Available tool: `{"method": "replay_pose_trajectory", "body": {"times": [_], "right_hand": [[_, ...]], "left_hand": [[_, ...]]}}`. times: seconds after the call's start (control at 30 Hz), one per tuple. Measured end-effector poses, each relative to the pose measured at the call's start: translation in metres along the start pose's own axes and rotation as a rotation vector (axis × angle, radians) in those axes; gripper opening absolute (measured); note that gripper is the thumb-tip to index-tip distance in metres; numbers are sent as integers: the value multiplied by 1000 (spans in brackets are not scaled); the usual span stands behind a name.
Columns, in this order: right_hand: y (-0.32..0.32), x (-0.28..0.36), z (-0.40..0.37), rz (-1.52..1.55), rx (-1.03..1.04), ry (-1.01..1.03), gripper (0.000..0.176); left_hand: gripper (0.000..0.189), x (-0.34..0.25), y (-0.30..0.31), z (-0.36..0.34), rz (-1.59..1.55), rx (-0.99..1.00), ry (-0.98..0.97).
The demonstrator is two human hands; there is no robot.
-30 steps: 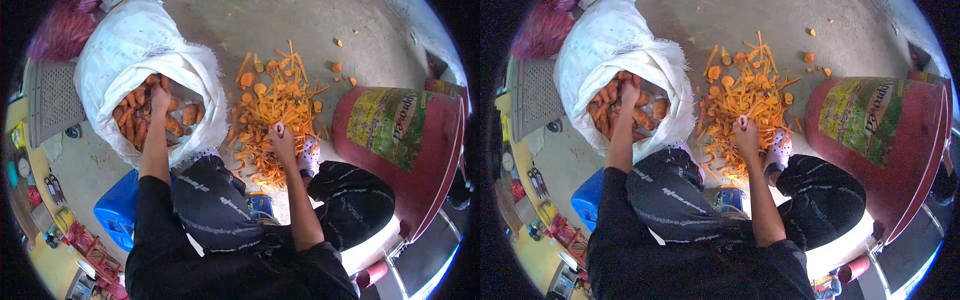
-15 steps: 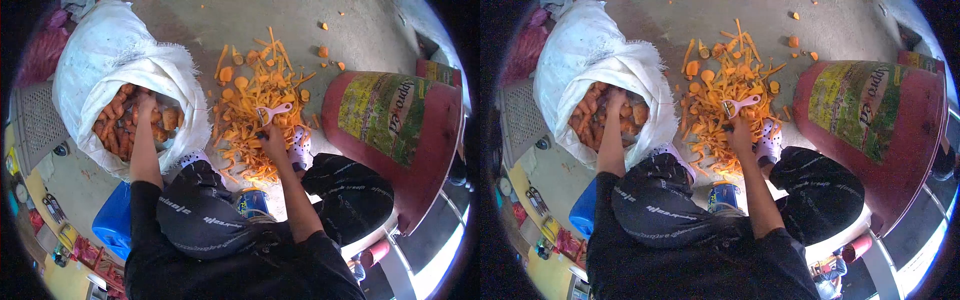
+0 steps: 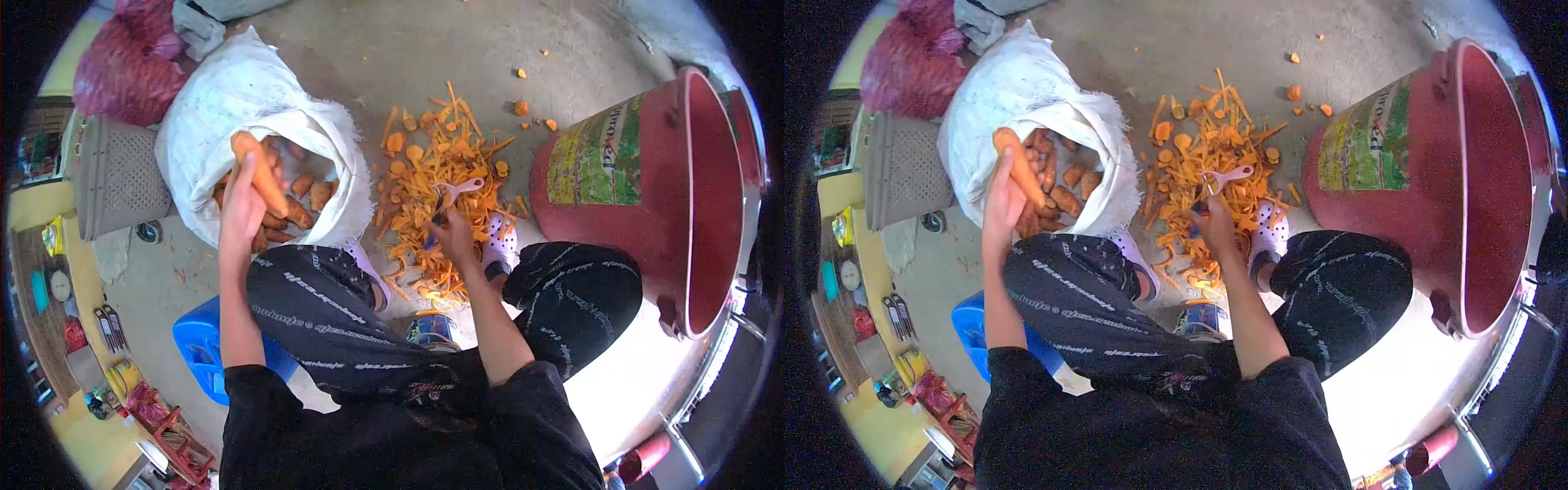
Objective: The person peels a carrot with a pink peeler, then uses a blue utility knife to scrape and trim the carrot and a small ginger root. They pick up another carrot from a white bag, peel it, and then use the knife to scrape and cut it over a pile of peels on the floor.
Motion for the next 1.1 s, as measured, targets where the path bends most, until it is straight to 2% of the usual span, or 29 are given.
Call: {"method": "replay_pose_trajectory", "body": {"times": [0.1, 0.17, 0.2, 0.3, 0.33, 0.37, 0.43, 0.47, 0.53, 0.57, 0.67, 0.77, 0.8, 0.9, 0.93, 1.03, 1.1], "right_hand": [[22, 45, 13, 156, -232, 181, 30], [53, 88, 13, 310, -225, 200, 31], [68, 108, 8, 388, -218, 200, 31], [88, 146, -3, 43, 199, 302, 33], [85, 142, -11, 58, 426, 25, 40], [86, 139, -18, 107, 493, -132, 42], [87, 123, -42, 206, 623, -474, 47], [95, 114, -29, -476, 553, -147, 49], [94, 107, -38, -804, 285, 435, 35], [104, 99, -38, -555, 122, 382, 33], [128, 151, -65, -315, 133, 374, 40], [141, 175, -85, -76, 46, 87, 50], [139, 184, -92, -30, 14, 128, 64], [113, 187, -105, -210, -73, 296, 72], [109, 188, -106, -187, -127, 320, 77], [103, 192, -109, -260, -141, 346, 79], [106, 191, -110, -300, -180, 394, 83]], "left_hand": [[32, -47, -52, -35, 161, 153, -149], [34, -63, -73, -52, 390, 275, -266], [34, -65, -83, -60, 436, 265, -257], [33, -58, -130, -104, 756, 150, -302], [32, -46, -139, -109, 842, 164, -394], [30, -27, -146, -112, 926, 180, -482], [29, 11, -156, -122, 625, 206, -355], [26, 23, -161, -128, 579, 221, -352], [28, 42, -163, -138, 713, 196, -561], [29, 46, -167, -145, 770, 180, -644], [32, 71, -156, -144, 770, 149, -548], [33, 71, -153, -142, 864, 25, -716], [39, 70, -156, -141, 875, 31, -752], [46, 83, -155, -134, 709, 53, -704], [51, 78, -161, -139, 864, 86, -762], [50, 76, -167, -145, 989, 65, -978], [52, 77, -170, -148, 934, 64, -1015]]}}
Point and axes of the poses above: each hand's wrist, its own z-axis towards the middle knuckle, its own y-axis out of the back of the hand, x = y × z, the point moved 6 cm from there along z, towards the middle knuckle, and after that the axes turned 1 degree about -x, right-handed, at the moved point
